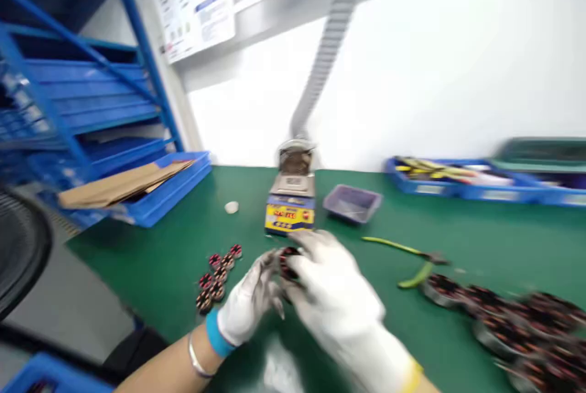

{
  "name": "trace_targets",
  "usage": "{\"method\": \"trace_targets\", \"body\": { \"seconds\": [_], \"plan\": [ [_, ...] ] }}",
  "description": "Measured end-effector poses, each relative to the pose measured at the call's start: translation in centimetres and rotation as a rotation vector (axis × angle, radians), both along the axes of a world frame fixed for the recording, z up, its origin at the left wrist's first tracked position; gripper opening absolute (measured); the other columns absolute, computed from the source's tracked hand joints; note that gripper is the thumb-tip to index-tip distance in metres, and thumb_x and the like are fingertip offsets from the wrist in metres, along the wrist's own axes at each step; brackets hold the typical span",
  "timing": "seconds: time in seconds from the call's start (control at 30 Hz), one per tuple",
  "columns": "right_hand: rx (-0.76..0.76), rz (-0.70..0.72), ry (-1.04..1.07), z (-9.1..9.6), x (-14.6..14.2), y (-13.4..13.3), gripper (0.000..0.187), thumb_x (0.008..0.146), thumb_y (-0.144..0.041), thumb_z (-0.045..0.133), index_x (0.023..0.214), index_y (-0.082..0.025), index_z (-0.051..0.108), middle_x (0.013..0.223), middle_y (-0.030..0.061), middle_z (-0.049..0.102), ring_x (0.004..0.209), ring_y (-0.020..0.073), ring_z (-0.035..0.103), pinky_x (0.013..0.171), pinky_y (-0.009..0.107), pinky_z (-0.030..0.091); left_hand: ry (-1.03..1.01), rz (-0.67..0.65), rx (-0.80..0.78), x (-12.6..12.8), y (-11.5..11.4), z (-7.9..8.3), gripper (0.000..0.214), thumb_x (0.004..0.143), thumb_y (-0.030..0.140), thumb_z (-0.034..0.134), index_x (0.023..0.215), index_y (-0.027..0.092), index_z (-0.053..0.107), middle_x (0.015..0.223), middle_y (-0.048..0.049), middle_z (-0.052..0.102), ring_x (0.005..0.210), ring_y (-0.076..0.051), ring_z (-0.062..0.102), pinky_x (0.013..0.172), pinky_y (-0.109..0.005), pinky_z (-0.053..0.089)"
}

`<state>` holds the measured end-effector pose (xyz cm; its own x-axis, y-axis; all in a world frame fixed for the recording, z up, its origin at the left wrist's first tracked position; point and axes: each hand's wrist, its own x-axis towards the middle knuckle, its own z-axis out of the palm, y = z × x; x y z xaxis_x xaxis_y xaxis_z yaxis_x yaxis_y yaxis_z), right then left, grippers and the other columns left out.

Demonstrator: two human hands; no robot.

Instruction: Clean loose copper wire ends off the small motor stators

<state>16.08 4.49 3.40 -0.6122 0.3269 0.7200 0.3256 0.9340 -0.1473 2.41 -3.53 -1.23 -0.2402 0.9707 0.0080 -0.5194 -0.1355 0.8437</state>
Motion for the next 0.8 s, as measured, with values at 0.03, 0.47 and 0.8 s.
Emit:
{"method": "trace_targets", "body": {
  "seconds": [0.03, 0.47, 0.8],
  "plan": [
    [-0.016, -0.053, 0.013, 0.3, 0.1, 0.2, 0.008, 0.072, -0.017, 0.061, 0.078, -0.018, 0.064, 0.113, 0.0126, 0.06, 0.107, 0.0302, 0.052, 0.091, 0.048, 0.046, -0.159, -0.045, 0.023, 1.4, 2.4, 0.6, 0.061, 0.077, 0.059, 0.058, 0.119, 0.015, 0.055, 0.116, -0.0132, 0.06, 0.088, -0.019, 0.063, 0.065, -0.026, 0.051],
    [-1.272, 0.458, -0.033, -0.4, 2.2, 6.9, 0.037, 0.07, -0.039, 0.066, 0.094, -0.012, 0.065, 0.096, 0.0094, 0.064, 0.09, 0.0248, 0.059, 0.079, 0.036, 0.048, -0.273, -0.654, -0.314, 1.7, 4.4, -1.8, 0.073, 0.057, 0.084, 0.053, 0.067, 0.012, 0.059, 0.029, 0.0081, 0.029, 0.023, -0.005, 0.018, 0.03, -0.021, 0.009],
    [-0.471, 0.028, -0.038, 0.0, 3.1, 5.2, 0.021, 0.085, -0.035, 0.05, 0.08, -0.023, 0.066, 0.102, 0.008, 0.063, 0.102, 0.0257, 0.057, 0.086, 0.039, 0.048, -0.451, -0.29, -0.296, 2.2, 5.1, -0.9, 0.029, 0.068, 0.042, 0.067, 0.067, 0.017, 0.053, 0.053, 0.0024, 0.05, 0.045, -0.01, 0.046, 0.046, -0.021, 0.03]
  ]
}}
